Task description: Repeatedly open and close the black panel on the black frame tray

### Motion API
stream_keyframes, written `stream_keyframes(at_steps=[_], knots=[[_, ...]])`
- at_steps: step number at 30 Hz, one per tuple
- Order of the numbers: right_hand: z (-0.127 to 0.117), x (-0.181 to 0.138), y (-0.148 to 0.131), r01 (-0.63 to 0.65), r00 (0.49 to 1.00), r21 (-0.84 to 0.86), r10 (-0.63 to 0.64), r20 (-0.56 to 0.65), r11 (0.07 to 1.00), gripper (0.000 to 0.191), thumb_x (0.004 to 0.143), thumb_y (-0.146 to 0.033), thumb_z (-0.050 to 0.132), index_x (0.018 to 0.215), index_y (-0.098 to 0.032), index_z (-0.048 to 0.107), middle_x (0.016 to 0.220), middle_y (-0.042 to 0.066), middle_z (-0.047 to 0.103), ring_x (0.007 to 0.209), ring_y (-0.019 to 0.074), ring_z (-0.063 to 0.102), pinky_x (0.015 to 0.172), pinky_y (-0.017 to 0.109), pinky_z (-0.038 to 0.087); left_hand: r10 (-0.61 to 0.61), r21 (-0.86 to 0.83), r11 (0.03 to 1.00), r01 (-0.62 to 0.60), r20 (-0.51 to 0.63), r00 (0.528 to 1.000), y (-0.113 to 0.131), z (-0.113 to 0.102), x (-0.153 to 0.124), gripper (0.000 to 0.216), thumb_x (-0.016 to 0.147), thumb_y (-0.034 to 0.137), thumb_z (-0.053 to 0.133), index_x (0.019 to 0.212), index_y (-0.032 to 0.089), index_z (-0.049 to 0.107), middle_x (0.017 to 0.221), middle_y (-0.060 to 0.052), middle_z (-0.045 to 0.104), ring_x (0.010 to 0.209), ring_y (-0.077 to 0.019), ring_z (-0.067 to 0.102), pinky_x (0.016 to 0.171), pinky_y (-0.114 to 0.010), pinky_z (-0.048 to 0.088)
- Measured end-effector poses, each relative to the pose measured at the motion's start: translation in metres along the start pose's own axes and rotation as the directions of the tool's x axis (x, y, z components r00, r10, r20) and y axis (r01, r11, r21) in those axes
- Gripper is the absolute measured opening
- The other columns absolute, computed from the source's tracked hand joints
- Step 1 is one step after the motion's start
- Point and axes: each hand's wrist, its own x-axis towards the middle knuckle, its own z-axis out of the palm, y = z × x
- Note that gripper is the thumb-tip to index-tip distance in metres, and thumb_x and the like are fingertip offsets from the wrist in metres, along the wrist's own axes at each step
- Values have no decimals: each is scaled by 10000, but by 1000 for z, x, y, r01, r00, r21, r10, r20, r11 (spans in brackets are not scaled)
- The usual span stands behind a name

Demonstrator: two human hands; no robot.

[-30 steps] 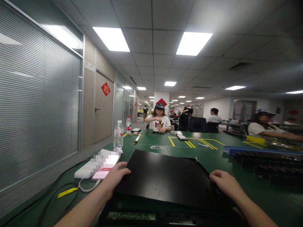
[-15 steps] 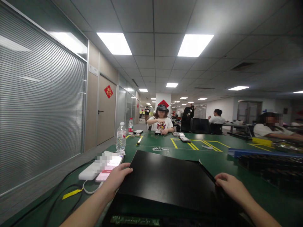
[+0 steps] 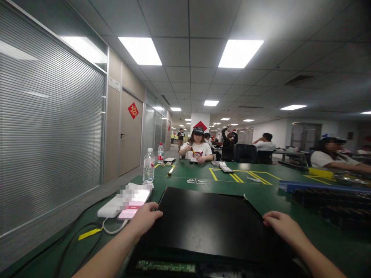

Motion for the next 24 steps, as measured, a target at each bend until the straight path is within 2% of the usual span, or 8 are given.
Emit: stream_keyframes(at_steps=[4, 9, 15, 20, 24], knots=[[2, 3, 4, 5, 1000, 7, -5, 12, 1000, 270, 675, -342, 444, 736, -224, 678, 765, 30, 704, 754, 219, 617, 655, 306, 409, 11, 151, 988, -15, 23, 1000, 0, 1, -1, 87, 632, 215, 495, 660, 169, 564, 685, -11, 654, 725, -198, 618, 623, -259, 413], [2, 5, 5, -11, 1000, -6, 11, 27, 1000, 270, 673, -357, 450, 724, -230, 682, 781, 31, 706, 754, 221, 617, 642, 303, 407, -15, 232, 973, 17, -9, 1000, -5, 2, 0, 71, 621, 242, 524, 599, 174, 521, 587, 14, 562, 628, -169, 560, 558, -245, 354], [1, 5, 3, -34, 999, -5, 34, 42, 999, 266, 662, -350, 453, 694, -232, 689, 761, 32, 704, 737, 217, 618, 620, 298, 410, -48, 280, 959, 51, -17, 999, -9, 3, 2, 96, 622, 270, 530, 612, 175, 522, 566, 18, 529, 592, -158, 537, 531, -240, 333], [1, 5, 3, -52, 998, 60, 49, 49, 997, 270, 630, -353, 473, 699, -220, 698, 727, 49, 704, 641, 205, 611, 547, 287, 418, -62, 303, 951, 66, -24, 998, -7, 3, 0, 109, 639, 281, 518, 621, 174, 516, 569, 18, 514, 593, -155, 528, 519, -235, 321], [3, 8, 7, -51, 998, 74, 47, 49, 996, 279, 642, -358, 463, 718, -216, 691, 733, 48, 704, 674, 196, 620, 549, 263, 425, -69, 323, 943, 74, -27, 997, -6, 3, 0, 95, 631, 254, 528, 596, 167, 514, 557, 16, 497, 589, -152, 509, 513, -235, 305]])
